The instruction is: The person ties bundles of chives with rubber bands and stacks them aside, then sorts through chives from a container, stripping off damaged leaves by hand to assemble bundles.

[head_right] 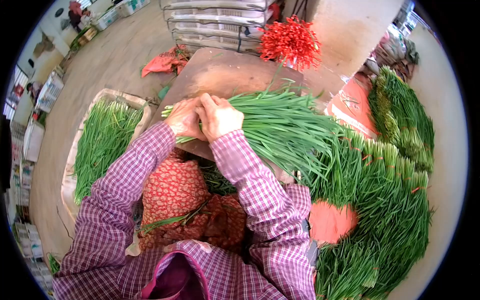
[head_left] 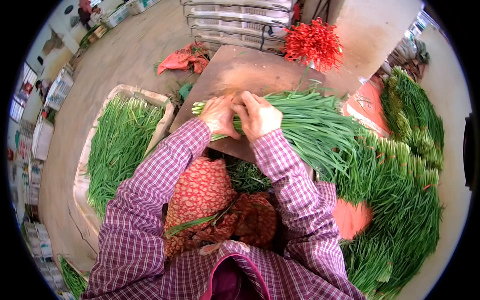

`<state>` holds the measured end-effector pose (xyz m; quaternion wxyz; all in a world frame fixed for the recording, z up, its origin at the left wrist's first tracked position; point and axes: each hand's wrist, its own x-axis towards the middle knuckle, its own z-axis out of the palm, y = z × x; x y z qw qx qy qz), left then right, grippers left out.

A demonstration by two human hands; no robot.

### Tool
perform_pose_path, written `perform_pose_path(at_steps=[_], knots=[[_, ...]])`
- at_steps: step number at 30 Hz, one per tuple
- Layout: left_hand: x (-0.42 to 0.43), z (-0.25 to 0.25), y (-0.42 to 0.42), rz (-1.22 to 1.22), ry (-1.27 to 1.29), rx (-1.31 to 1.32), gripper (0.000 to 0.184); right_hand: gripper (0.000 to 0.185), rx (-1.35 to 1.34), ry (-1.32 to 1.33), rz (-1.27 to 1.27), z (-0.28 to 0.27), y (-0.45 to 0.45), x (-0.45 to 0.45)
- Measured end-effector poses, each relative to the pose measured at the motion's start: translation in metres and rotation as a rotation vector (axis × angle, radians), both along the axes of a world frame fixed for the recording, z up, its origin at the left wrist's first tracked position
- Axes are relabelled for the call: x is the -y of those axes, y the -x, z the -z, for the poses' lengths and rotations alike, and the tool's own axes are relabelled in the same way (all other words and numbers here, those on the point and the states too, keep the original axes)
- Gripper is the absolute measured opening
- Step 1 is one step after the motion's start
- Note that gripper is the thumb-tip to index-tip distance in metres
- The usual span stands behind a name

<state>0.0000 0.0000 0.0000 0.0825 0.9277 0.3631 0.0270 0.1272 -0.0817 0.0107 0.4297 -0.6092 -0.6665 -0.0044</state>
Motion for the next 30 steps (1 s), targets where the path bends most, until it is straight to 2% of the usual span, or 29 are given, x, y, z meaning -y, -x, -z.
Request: perform_pose_path(at_steps=[1, 3, 5, 6, 7, 9, 10, 12, 13, 14, 15, 17, 18, 19, 20, 22, 23, 24, 25, 27, 30], knots=[[-0.006, 0.001, 0.0, -0.001, 0.066, 0.019, 0.083, 0.017, -0.053, 0.061, 0.043, -0.002, 0.006, -0.005], [0.001, -0.007, -0.012, 0.003, 0.103, 0.051, 0.081, 0.012, -0.03, -0.06, 0.069, 0.005, -0.001, -0.006], [0.006, -0.015, -0.009, 0.053, 0.056, 0.082, 0.074, 0.011, -0.442, 0.061, 0.003, 0.016, 0.003, -0.013], [0.009, -0.015, -0.008, 0.031, 0.174, 0.007, 0.097, 0.01, -0.577, -0.009, -0.066, 0.016, 0.007, -0.01], [0.01, -0.016, -0.007, 0.032, 0.175, 0.01, 0.097, 0.01, -0.573, -0.008, -0.065, 0.017, 0.006, -0.007], [0.009, -0.022, -0.005, 0.091, 0.049, 0.006, 0.116, 0.005, -1.068, 0.076, -0.116, 0.013, -0.006, 0.001], [0.014, -0.044, -0.001, 0.13, 0.123, 0.102, 0.122, 0.004, -1.137, -0.004, -0.218, 0.012, -0.015, 0.005], [0.014, -0.076, 0.013, 0.238, 0.305, 0.642, 0.094, 0.006, -1.135, -0.034, -0.302, 0.003, -0.031, 0.02], [0.022, -0.099, 0.021, 0.117, 0.283, 0.749, 0.071, 0.007, -1.154, -0.034, -0.33, -0.006, -0.039, 0.032], [0.018, -0.111, 0.037, 0.007, 0.27, 0.845, 0.057, 0.007, -1.169, -0.033, -0.373, -0.016, -0.047, 0.043], [0.017, -0.116, 0.052, -0.077, 0.419, 1.02, 0.047, 0.008, -1.18, -0.038, -0.421, -0.026, -0.055, 0.053], [0.0, -0.091, 0.087, -0.175, 0.927, 0.971, 0.051, 0.008, -1.255, -0.06, -0.536, -0.042, -0.067, 0.071], [0.032, -0.084, 0.074, -0.273, 0.916, 0.927, 0.05, 0.009, -1.299, -0.089, -0.595, -0.047, -0.071, 0.077], [0.05, -0.063, 0.066, -0.241, 1.079, 0.859, 0.052, 0.009, -1.343, -0.119, -0.655, -0.051, -0.073, 0.083], [0.065, -0.036, 0.056, -0.096, 1.397, 0.825, 0.055, 0.01, -1.384, -0.102, -0.702, -0.057, -0.072, 0.092], [0.101, 0.006, 0.029, 0.232, 2.038, 0.769, 0.062, 0.01, -1.372, -0.067, -0.754, -0.063, -0.066, 0.101], [0.116, 0.016, 0.016, 0.343, 2.247, 0.752, 0.065, 0.01, -1.361, -0.022, -0.808, -0.066, -0.06, 0.106], [0.129, 0.021, 0.005, 0.429, 2.345, 0.796, 0.066, 0.01, -1.377, -0.002, -0.855, -0.071, -0.049, 0.112], [0.136, 0.017, -0.005, 0.497, 2.382, 0.904, 0.067, 0.011, -1.338, 0.059, -0.84, -0.075, -0.04, 0.119], [0.142, 0.01, -0.023, 0.606, 2.349, 1.135, 0.07, 0.008, -1.071, 0.252, -0.793, -0.09, -0.026, 0.135], [0.13, -0.013, -0.029, 0.662, 2.15, 1.427, 0.073, 0.009, -0.615, 0.335, -0.768, -0.111, -0.014, 0.161]])
